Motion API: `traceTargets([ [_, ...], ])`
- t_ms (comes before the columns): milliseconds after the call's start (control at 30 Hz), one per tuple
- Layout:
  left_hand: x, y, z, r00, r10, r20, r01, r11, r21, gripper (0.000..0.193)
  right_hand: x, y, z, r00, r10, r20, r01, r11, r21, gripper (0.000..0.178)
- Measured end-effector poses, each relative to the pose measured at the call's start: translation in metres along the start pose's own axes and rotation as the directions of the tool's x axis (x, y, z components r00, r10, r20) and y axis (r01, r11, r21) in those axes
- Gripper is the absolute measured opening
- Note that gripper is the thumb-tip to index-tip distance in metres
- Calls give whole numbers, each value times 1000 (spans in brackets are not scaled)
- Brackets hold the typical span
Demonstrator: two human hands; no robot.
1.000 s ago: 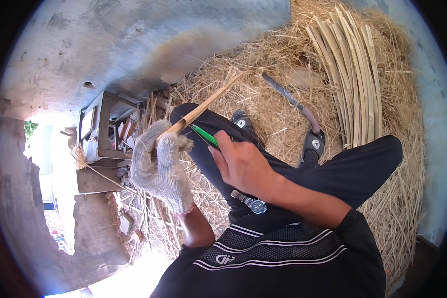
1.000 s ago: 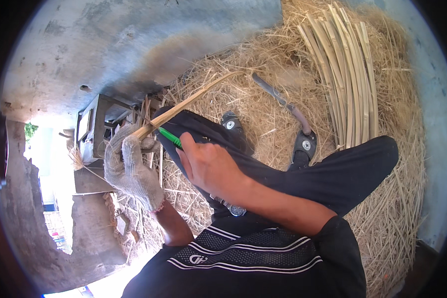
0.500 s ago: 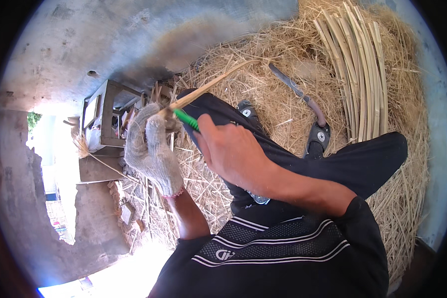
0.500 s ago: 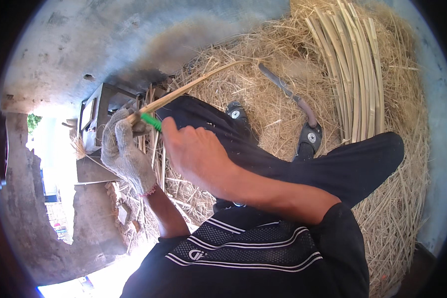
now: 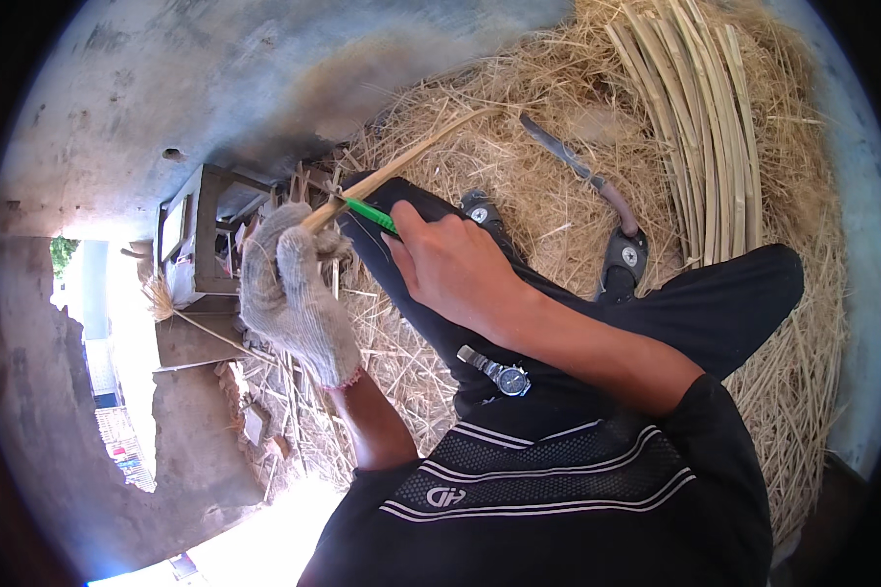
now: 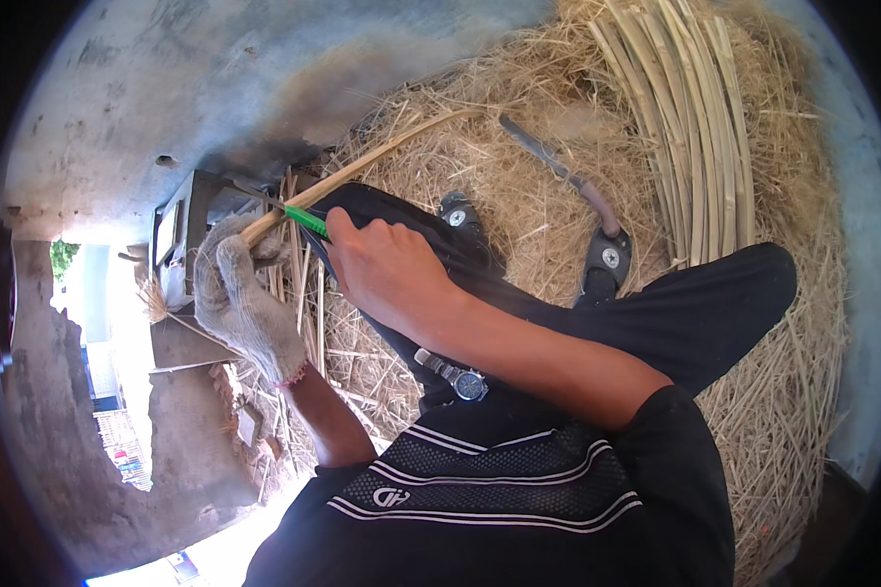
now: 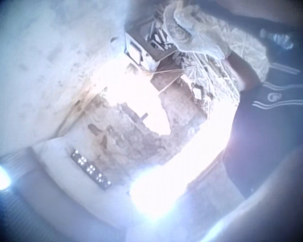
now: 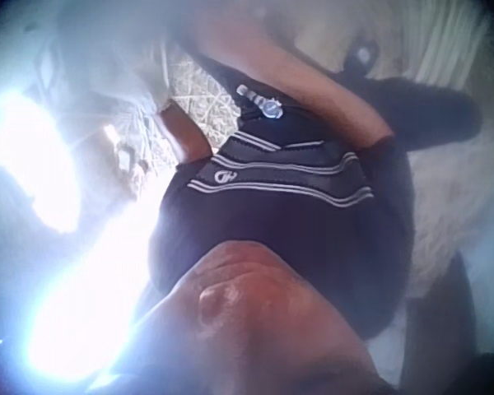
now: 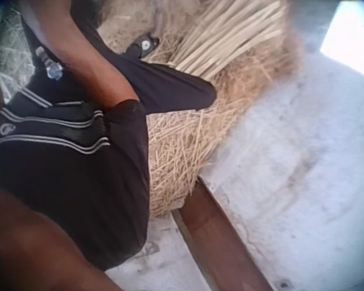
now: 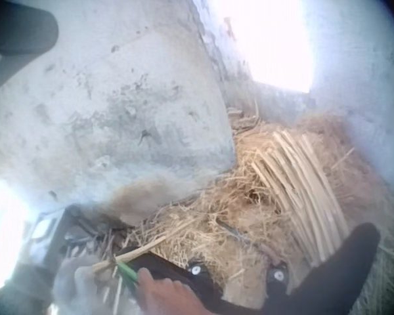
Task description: The person sits cross-legged on a straw-covered floor and uses a green utility knife to shave the surface of a thin bamboo stick. They hold the stick with a gloved left hand and scrape it with the right hand, occasionally switching to a larger knife to split the bamboo.
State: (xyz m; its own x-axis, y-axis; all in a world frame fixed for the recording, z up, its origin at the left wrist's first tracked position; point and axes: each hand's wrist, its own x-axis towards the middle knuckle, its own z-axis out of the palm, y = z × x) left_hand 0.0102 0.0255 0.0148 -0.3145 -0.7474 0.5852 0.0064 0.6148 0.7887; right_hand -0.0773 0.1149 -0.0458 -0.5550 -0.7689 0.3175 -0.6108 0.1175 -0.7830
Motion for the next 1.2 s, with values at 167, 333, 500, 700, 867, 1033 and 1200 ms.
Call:
traceTargets([
  [167, 3, -12, -9, 997, -23, -74, 27, 999, 45, 14, 4, -6, 10, 1000, -19, 10, 20, 999, -36, 12],
  [333, 1, -12, -14, 989, -106, -99, 100, 993, -65, 15, 4, 5, 30, 995, -96, -30, 89, 979, -183, 10],
  [500, 11, -19, -20, 997, -40, -61, 36, 997, -62, 15, -18, 183, 25, 904, 382, 193, -270, 859, -435, 22],
  [700, 9, -1, 4, 995, -35, -92, 28, 997, -74, 14, -33, 90, -20, 921, 376, -104, -377, 926, 17, 28],
  [867, -2, 9, 14, 996, -13, -85, 12, 1000, -8, 13, -15, -7, -26, 996, -14, -84, 30, 980, 196, 27],
  [1033, -4, 16, 31, 1000, 4, -23, -7, 992, -124, 17, -12, 97, 23, 973, 135, -185, -177, 957, -230, 23],
  [1200, -13, 9, 25, 999, 33, 21, -31, 996, -78, 20, -14, 13, -19, 991, 135, -4, -134, 983, 127, 24],
])
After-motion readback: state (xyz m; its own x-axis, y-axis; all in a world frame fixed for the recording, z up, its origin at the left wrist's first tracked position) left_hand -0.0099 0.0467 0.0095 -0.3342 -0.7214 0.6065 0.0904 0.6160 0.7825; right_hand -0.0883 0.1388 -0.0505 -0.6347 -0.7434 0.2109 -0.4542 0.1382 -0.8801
